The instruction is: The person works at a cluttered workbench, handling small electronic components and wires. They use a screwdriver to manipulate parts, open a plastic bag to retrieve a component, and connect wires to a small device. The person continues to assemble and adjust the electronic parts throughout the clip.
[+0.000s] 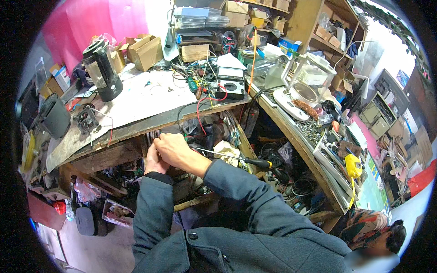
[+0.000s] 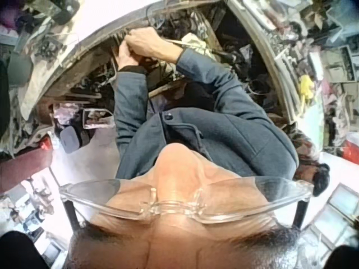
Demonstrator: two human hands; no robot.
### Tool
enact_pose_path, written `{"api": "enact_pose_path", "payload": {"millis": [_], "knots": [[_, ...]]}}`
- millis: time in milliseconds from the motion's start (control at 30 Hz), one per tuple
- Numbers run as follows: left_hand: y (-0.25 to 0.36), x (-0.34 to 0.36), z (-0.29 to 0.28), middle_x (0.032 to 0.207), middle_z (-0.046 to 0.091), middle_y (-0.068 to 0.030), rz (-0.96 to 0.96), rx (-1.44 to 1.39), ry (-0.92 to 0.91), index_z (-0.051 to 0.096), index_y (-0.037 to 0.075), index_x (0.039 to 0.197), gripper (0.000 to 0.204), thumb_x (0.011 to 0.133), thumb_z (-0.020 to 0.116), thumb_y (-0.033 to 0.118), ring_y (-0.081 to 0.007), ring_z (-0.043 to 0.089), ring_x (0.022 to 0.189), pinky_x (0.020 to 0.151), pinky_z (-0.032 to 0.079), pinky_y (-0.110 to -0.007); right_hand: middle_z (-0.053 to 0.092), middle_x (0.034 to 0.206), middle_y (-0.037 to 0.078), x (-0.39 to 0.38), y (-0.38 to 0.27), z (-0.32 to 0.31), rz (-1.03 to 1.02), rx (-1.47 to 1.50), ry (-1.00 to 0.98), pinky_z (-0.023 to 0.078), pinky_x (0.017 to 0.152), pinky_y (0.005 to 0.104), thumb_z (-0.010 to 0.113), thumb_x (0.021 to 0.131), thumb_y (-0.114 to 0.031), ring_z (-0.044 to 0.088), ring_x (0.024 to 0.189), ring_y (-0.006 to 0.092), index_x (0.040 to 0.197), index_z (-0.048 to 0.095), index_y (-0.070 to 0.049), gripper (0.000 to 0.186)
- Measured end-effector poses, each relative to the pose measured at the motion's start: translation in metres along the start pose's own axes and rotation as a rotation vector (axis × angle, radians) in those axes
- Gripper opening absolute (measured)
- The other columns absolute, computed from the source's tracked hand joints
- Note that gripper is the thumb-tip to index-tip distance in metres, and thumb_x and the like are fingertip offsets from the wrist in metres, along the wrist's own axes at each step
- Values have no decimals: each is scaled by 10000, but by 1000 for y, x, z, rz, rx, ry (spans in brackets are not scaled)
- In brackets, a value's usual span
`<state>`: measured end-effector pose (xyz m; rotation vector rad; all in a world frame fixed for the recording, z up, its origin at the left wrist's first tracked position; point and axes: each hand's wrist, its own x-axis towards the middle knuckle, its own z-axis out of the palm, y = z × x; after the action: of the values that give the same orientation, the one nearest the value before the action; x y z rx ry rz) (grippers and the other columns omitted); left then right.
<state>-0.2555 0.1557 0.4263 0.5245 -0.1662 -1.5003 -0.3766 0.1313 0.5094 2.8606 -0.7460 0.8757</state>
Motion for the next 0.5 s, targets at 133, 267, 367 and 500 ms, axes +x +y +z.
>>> {"api": "enact_pose_path", "payload": {"millis": [133, 267, 367, 500], "knots": [[-2, 5, 1, 1122, 667, -133, 28, -82, 156, 611, 10, 1099, 326, 1027, 464, 293, -262, 658, 1046, 923, 557, -424, 625, 803, 107, -15, -4, -26, 64, 153, 121, 547, 631, 436, 689, 829, -206, 664, 742, 331, 815, 610, -78, 151], [-10, -16, 32, 1257, 605, -240, 171, -99, 163, 536, -88, 1214, 473, 1050, 426, 342, -386, 612, 1138, 1014, 519, -492, 653, 774, 146, -45, 18, -29, 209, 421, 306, 532, 615, 399, 708, 833, -157, 677, 706, 310, 840, 669, -48, 116], [-4, -21, 38, 1263, 569, -322, 83, -203, 13, 457, -151, 1243, 493, 1060, 423, 305, -449, 571, 1215, 1071, 487, -540, 676, 760, 156, -64, 30, -20, 402, 615, 244, 522, 606, 337, 730, 850, -122, 675, 658, 247, 896, 694, 3, 138], [-2, -18, 32, 1139, 643, -257, 67, -177, 37, 536, -113, 1178, 434, 1047, 460, 293, -384, 635, 1103, 984, 549, -487, 670, 699, 41, -71, 28, -14, 424, 733, 182, 477, 576, 258, 723, 896, -99, 576, 642, 56, 894, 687, 22, 126]]}}
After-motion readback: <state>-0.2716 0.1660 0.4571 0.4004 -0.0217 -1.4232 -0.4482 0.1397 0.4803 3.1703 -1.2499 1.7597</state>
